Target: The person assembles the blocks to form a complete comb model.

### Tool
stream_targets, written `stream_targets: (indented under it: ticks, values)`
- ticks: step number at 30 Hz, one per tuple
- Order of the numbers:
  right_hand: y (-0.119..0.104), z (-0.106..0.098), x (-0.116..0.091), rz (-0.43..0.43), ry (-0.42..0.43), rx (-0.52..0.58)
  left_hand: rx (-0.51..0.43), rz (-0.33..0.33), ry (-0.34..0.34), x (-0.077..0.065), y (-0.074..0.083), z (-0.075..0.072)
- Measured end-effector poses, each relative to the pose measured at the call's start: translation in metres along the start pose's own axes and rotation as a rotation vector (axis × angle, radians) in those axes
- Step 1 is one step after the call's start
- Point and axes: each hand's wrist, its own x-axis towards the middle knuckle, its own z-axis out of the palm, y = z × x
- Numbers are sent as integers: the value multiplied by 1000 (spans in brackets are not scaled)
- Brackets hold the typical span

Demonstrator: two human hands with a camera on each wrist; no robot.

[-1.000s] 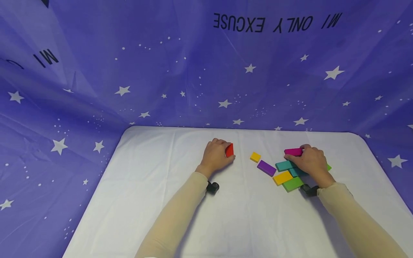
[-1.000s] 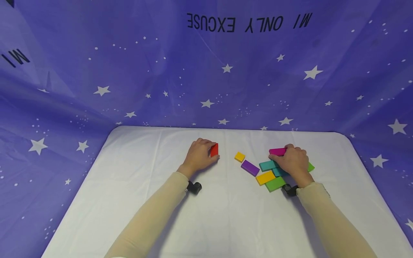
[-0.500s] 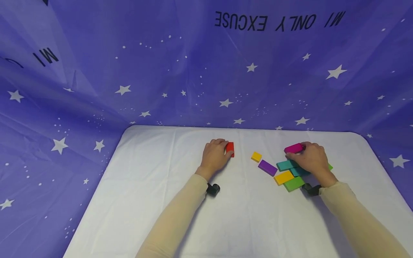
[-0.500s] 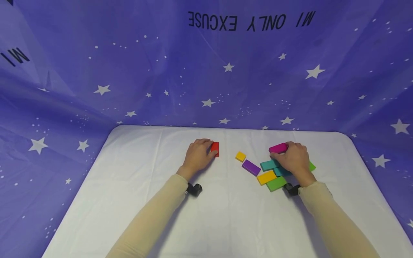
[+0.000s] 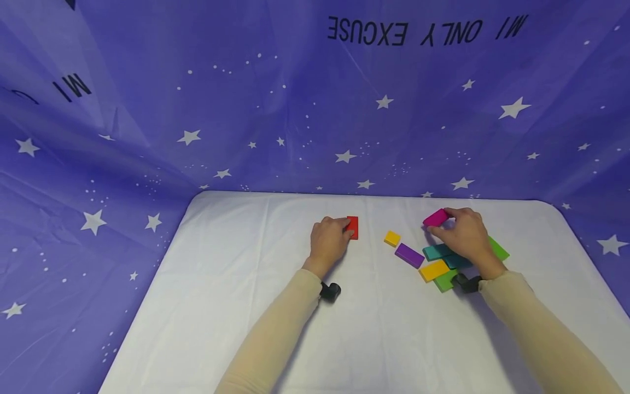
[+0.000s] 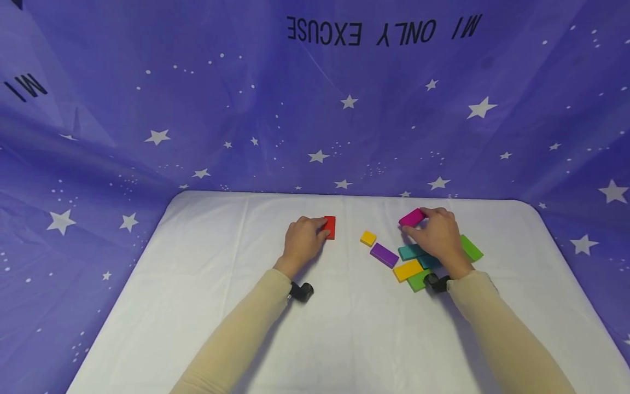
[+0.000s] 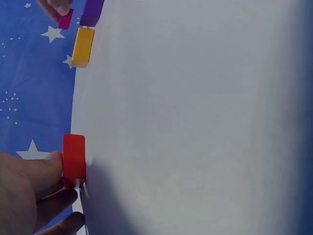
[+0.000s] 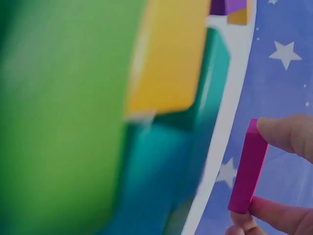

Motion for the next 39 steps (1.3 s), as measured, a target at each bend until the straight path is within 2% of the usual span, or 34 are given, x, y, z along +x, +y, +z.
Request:
stream_targets:
  ticks: [7,15,21,26,31,39]
  values:
    - [-22,4,11,-77,22,77,-25,-71,14,1,0,2]
    - [-38,15,25,-180,27,148,-87,-83,34,0,1,6]
    - [-49,26,35,-205,-1,208,-100,-69,51,-2,3,6]
    - [-62,34,45,-185,-43,248,-113,-85,65,-4,3,5]
    - [-73,43,52,-181,-91,270,-112,-108,73,-4,1,4]
    - [-88,49,61,-187,-123,277,-126,-101,69,-3,0,6]
